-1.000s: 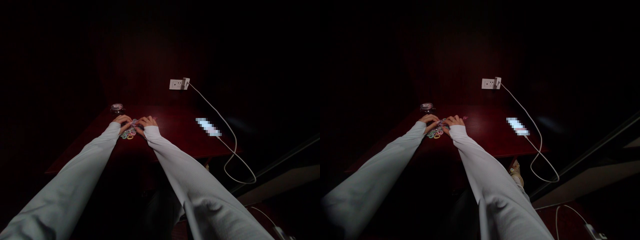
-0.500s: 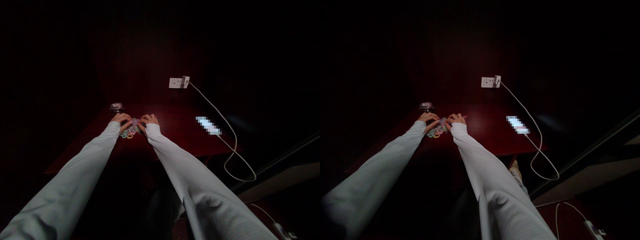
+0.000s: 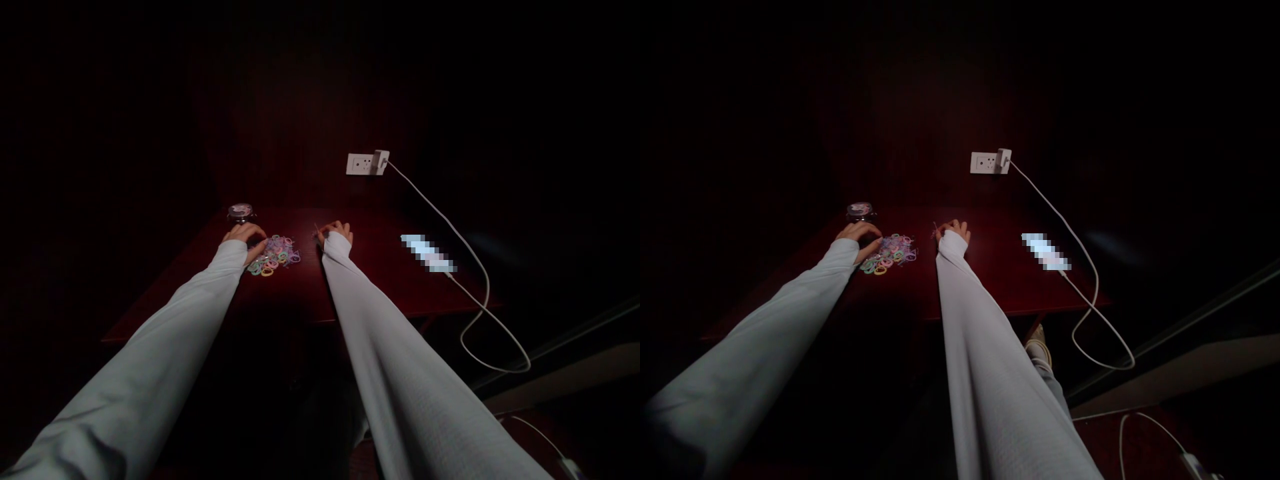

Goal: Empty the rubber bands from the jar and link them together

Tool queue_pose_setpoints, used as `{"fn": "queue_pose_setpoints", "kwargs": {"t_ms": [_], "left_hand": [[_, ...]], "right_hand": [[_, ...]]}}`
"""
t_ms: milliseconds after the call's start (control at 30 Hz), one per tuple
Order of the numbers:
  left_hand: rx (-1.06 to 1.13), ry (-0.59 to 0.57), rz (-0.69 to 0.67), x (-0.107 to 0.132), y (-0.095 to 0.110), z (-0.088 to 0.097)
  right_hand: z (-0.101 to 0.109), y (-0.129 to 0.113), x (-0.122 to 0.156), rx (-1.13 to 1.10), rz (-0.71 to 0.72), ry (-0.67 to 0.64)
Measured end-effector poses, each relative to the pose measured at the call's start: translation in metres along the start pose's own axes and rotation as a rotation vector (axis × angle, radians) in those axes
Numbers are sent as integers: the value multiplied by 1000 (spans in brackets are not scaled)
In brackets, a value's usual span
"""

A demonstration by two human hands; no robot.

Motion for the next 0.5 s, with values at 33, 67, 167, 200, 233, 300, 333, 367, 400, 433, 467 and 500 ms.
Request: {"fn": "queue_pose_setpoints", "kwargs": {"t_ms": [33, 67, 167, 200, 233, 300, 333, 367, 400, 433, 467, 500], "left_hand": [[-4, -10, 2, 0, 0, 0], [-7, -19, 5, 0, 0, 0], [-20, -34, 15, -1, -2, -1], [-22, -36, 18, -1, -3, -1], [-23, -38, 21, 0, -4, -2], [-21, -40, 26, 0, -5, -3], [-21, -40, 29, 0, -5, -3], [-20, -36, 31, 1, -6, -4], [-17, -30, 31, 1, -7, -5], [-8, -19, 27, 1, -8, -5], [7, -8, 18, 1, -9, -6], [26, 3, 7, 1, -11, -7]], "right_hand": [[-1, 1, -3, 47, 1, 1], [-2, 2, -5, 93, 7, 3], [-4, 1, -9, 202, 56, 7], [-5, 0, -10, 225, 75, 5], [-6, 0, -10, 243, 89, 2], [-6, -1, -10, 264, 102, -8], [-6, -1, -9, 268, 102, -15], [-6, -1, -8, 268, 102, -24], [-6, -2, -6, 263, 106, -32], [-6, -3, -4, 257, 113, -39], [-5, -4, -1, 249, 125, -41], [-4, -5, 2, 243, 141, -40]]}}
Point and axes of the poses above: each hand's wrist, its own x-axis away from the middle knuckle, its own z-axis out of the back of the hand, y = z × x, the point moved 4 cm from there along -x, towards the middle knuckle, and after that the axes turned 10 degrees about -z, right-handed, at the moved point
